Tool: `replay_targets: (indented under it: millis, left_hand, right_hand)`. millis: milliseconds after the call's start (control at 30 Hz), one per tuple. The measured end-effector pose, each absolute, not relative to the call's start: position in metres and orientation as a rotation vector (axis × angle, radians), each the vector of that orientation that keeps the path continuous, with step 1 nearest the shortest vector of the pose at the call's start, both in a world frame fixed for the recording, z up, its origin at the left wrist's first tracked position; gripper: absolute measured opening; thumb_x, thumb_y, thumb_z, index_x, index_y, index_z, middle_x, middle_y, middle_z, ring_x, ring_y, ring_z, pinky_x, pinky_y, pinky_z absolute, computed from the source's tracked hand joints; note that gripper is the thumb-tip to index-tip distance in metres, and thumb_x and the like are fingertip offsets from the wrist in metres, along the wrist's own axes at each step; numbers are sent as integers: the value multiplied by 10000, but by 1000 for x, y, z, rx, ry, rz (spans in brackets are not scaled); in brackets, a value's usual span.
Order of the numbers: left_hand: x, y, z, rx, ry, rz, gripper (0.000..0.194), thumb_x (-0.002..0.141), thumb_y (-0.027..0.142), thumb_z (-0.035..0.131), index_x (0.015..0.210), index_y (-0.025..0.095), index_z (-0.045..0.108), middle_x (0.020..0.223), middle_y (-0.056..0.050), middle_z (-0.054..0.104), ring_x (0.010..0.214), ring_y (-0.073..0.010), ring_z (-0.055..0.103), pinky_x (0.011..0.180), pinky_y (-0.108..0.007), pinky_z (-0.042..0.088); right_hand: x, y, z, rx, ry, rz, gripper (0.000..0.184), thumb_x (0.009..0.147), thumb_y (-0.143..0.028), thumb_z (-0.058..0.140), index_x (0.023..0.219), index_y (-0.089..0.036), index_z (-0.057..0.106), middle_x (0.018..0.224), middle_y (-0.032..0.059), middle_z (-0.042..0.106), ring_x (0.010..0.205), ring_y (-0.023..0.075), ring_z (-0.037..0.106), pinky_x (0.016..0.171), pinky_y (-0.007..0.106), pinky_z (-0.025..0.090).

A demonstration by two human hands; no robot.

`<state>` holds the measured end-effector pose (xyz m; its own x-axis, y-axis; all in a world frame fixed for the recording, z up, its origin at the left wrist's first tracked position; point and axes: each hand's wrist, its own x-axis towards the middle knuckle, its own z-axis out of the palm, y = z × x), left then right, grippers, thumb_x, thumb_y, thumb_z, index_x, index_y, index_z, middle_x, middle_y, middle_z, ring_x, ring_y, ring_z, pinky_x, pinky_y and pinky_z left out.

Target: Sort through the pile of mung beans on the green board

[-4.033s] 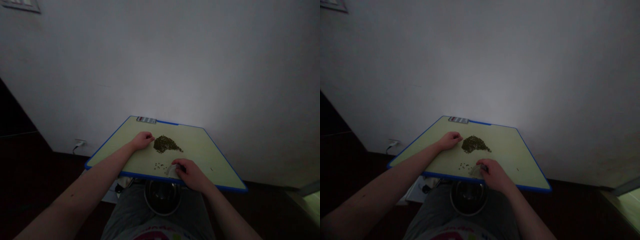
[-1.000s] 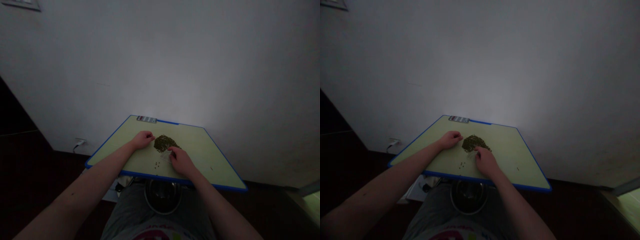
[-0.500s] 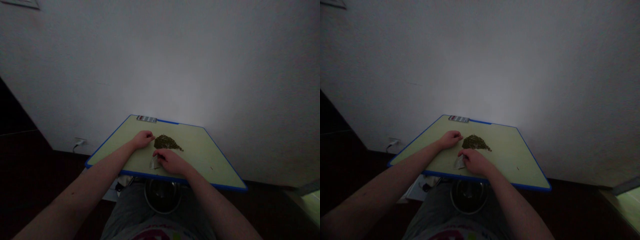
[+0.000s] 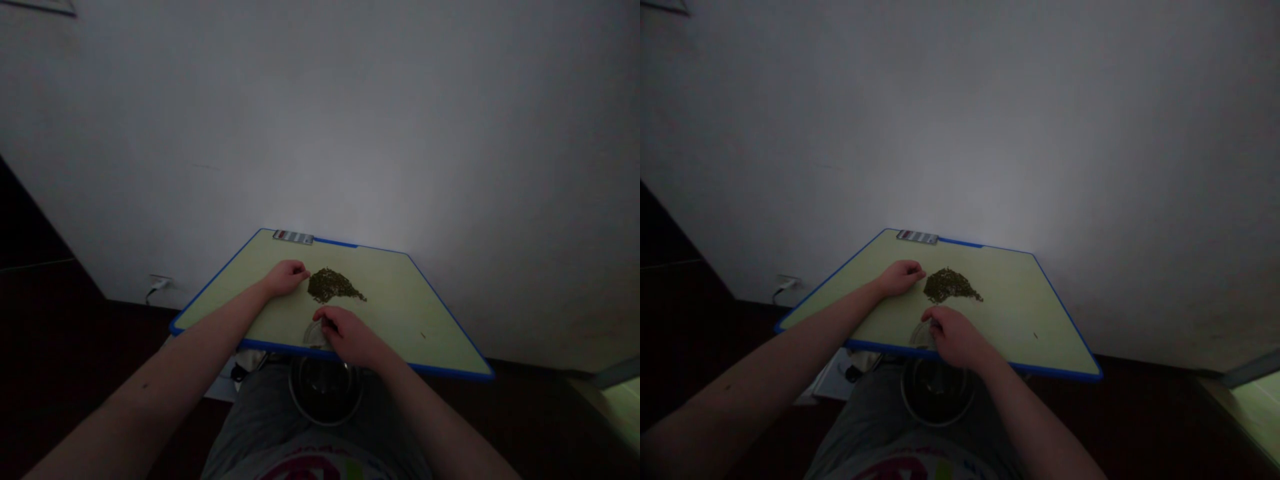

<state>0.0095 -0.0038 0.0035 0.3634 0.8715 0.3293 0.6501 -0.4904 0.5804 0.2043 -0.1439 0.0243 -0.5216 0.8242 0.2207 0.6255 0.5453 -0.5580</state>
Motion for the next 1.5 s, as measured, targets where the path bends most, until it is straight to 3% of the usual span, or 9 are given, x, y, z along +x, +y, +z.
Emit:
replay_targets:
  millis: [1133, 1500]
  left_hand:
    - [9, -4, 2, 2279, 1342, 881, 334, 741, 452, 454, 636, 154, 561, 539, 22, 478, 531, -100, 413, 509, -232, 294]
    - [9, -4, 3, 2296, 1336, 860, 315, 747, 432, 455, 661, 154, 575, 555, 18, 491, 551, -105, 433, 528, -235, 299]
  right_hand:
    - [230, -158, 19, -1288, -2192, 643, 252, 775, -99, 431, 985, -198, 530, 763, -1, 546, 684, 115, 485, 634, 241, 370]
    - [256, -156, 16, -1406, -2063, 576, 269, 758, -142, 458, 1005, -189, 554, 831, 22, 592, 751, 137, 528, 703, 271, 402]
